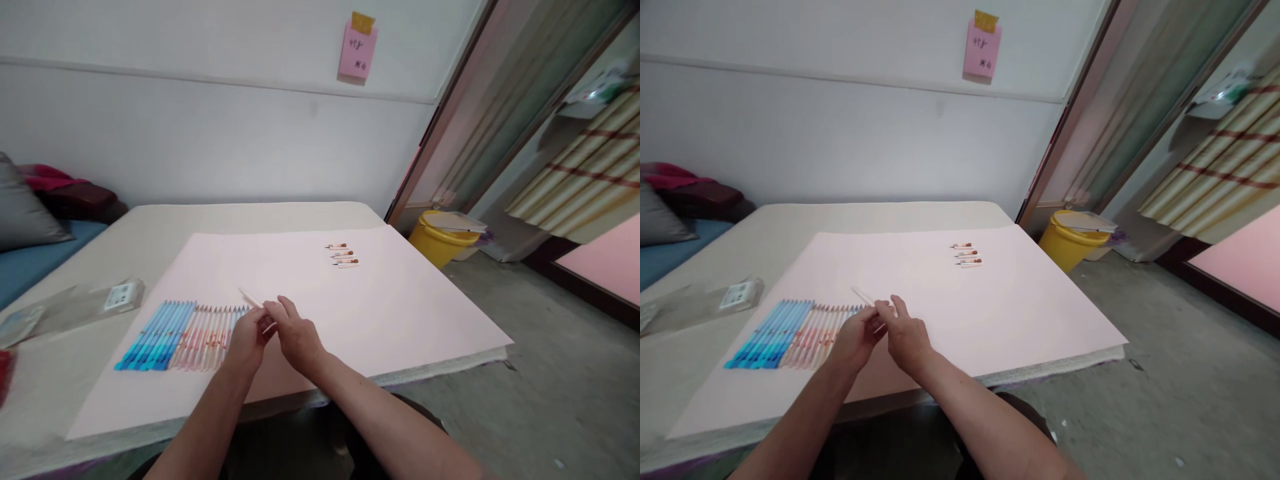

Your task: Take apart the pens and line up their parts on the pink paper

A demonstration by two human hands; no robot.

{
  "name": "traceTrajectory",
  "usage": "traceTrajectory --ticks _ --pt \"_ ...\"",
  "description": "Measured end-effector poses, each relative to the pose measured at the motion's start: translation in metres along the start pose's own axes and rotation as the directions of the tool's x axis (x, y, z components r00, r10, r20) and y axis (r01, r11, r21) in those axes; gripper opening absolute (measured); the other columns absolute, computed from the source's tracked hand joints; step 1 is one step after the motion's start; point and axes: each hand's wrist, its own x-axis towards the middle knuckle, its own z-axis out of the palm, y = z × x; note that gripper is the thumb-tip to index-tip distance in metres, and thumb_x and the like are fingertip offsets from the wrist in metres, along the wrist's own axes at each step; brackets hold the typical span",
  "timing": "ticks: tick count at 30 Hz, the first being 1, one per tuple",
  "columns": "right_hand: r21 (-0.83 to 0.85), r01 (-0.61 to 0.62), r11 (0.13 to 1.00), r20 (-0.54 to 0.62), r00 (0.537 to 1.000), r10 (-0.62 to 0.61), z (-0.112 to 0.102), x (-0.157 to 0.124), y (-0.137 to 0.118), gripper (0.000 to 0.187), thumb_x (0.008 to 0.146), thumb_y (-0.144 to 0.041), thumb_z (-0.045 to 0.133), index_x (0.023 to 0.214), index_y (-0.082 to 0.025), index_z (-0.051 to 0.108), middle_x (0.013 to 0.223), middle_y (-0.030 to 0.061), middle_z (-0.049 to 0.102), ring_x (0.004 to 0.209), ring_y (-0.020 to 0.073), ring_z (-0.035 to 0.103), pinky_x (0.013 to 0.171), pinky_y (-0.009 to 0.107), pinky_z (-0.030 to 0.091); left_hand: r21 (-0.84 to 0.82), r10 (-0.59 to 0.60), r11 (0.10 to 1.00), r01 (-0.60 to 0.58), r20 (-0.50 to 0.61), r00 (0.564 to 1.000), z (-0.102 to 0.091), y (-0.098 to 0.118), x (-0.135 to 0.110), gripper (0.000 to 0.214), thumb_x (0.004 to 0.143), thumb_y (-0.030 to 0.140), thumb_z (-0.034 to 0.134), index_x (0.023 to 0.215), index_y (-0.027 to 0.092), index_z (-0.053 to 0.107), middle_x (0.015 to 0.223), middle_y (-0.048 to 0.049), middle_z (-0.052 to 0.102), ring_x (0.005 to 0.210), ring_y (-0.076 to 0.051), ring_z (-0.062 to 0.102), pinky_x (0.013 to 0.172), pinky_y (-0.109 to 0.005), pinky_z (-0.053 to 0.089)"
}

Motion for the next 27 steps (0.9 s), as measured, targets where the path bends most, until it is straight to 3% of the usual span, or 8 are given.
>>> traceTrajectory --ticks 3,7,10,14,17,22,27 --pt "0.052 0.064 0.997 0.058 0.996 -0.067 0.002 0.003 0.007 0.069 0.08 -0.006 0.039 0.141 -0.034 0.024 0.149 0.0049 0.026 0.105 0.0214 0.058 0.077 0.032 0.051 0.074 -0.017 0.997 0.016 0.012 1.0 0.0 0.001 -0.002 0.017 0.061 0.021 0.068 0.077 0.014 0.066 0.08 -0.0027 0.065 0.071 -0.012 0.059 0.064 -0.025 0.045" --pt "0.301 0.162 0.94 0.061 0.98 -0.189 0.004 0.008 0.023 0.073 0.074 -0.002 0.042 0.14 -0.03 0.031 0.143 0.0043 0.038 0.112 0.0204 0.053 0.085 0.033 0.051 0.145 -0.083 0.987 0.074 0.059 0.995 0.0 0.0 -0.003 0.017 0.063 0.026 0.066 0.077 0.015 0.066 0.076 -0.0022 0.064 0.071 -0.013 0.059 0.066 -0.027 0.044" --pt "0.49 0.149 0.859 0.1 0.969 -0.225 0.002 0.011 0.031 0.076 0.069 0.002 0.039 0.136 -0.032 0.037 0.133 0.0012 0.049 0.095 0.0162 0.059 0.065 0.024 0.055 0.219 -0.1 0.973 0.072 0.118 0.988 0.0 0.0 -0.004 0.018 0.064 0.026 0.063 0.078 0.016 0.066 0.077 -0.0033 0.065 0.072 -0.015 0.06 0.066 -0.028 0.043" --pt "0.64 0.057 0.767 0.164 0.964 -0.208 0.0 0.013 0.035 0.083 0.062 0.006 0.034 0.132 -0.038 0.043 0.133 -0.0037 0.047 0.077 0.0103 0.06 0.042 0.013 0.048 0.356 -0.091 0.934 0.012 0.206 0.974 0.002 0.003 -0.007 0.02 0.067 0.026 0.059 0.082 0.016 0.066 0.083 -0.0058 0.066 0.075 -0.017 0.061 0.066 -0.029 0.043" --pt "0.687 0.041 0.726 0.137 0.973 -0.184 0.0 0.015 0.035 0.084 0.061 0.006 0.035 0.132 -0.038 0.045 0.135 -0.0041 0.046 0.079 0.0114 0.059 0.039 0.011 0.046 0.395 -0.088 0.918 -0.026 0.268 0.96 0.006 0.007 -0.008 0.02 0.069 0.028 0.058 0.082 0.016 0.067 0.087 -0.0073 0.067 0.074 -0.018 0.061 0.065 -0.03 0.044" --pt "0.688 0.125 0.715 0.025 0.98 -0.195 -0.003 0.014 0.031 0.077 0.065 0.005 0.037 0.129 -0.034 0.05 0.134 -0.0032 0.048 0.09 0.0146 0.059 0.044 0.012 0.047 0.425 -0.12 0.903 -0.059 0.381 0.917 0.01 0.017 -0.009 0.024 0.066 0.022 0.061 0.088 0.017 0.067 0.09 -0.008 0.067 0.072 -0.019 0.061 0.065 -0.032 0.045" --pt "0.708 0.107 0.698 0.014 0.986 -0.166 -0.001 0.012 0.026 0.07 0.068 0.002 0.037 0.128 -0.031 0.053 0.134 0.0007 0.048 0.083 0.0142 0.06 0.041 0.014 0.045 0.484 -0.149 0.874 -0.042 0.349 0.925 0.008 0.023 -0.011 0.029 0.063 0.02 0.063 0.091 0.017 0.068 0.085 -0.0069 0.067 0.069 -0.018 0.061 0.067 -0.032 0.044"
